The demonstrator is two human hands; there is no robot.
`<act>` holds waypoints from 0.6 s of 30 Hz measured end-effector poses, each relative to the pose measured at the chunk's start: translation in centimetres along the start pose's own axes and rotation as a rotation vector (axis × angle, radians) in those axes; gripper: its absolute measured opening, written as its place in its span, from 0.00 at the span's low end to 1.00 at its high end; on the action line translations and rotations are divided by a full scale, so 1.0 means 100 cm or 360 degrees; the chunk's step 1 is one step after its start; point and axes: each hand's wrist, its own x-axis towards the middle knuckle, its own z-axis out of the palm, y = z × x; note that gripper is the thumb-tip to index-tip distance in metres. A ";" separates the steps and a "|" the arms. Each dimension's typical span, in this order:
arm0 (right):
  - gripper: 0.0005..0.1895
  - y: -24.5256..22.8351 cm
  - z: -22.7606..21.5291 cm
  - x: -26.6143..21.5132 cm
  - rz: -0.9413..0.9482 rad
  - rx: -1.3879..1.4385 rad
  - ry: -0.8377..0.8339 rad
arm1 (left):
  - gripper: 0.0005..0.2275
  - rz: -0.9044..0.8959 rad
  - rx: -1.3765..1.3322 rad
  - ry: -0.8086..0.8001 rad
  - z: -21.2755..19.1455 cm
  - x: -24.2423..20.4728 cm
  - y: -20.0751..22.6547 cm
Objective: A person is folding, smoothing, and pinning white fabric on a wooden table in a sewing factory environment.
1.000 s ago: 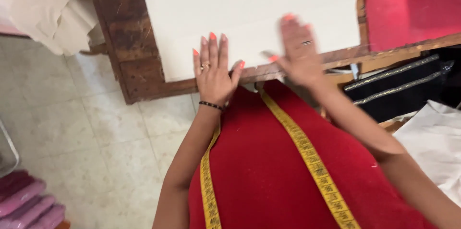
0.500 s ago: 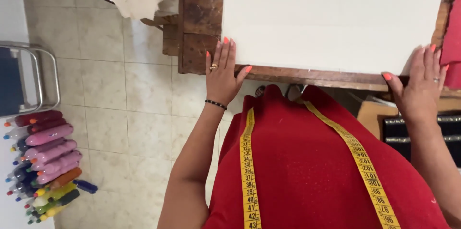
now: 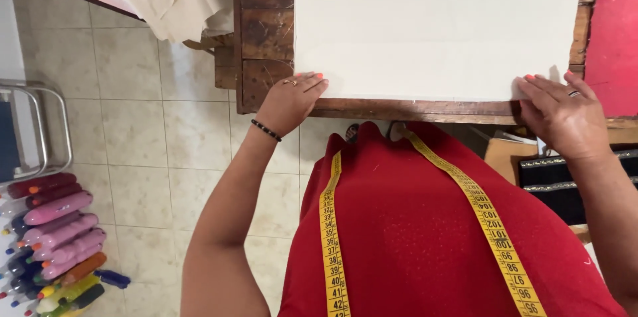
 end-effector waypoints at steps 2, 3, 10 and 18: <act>0.17 -0.001 -0.003 0.001 -0.0050 -0.0104 -0.0032 | 0.21 0.0076 0.0034 -0.0144 -0.003 0.000 -0.004; 0.17 0.001 -0.001 -0.001 -0.0046 -0.0107 -0.0038 | 0.21 0.0082 0.0029 -0.0144 -0.003 -0.001 -0.004; 0.21 0.011 0.005 0.004 -0.0118 -0.0198 -0.0034 | 0.22 0.0139 0.0275 -0.0014 -0.005 -0.006 0.007; 0.04 0.055 -0.002 0.151 -0.0313 -0.0306 0.0381 | 0.18 -0.0087 0.0105 -0.0018 0.003 -0.011 0.074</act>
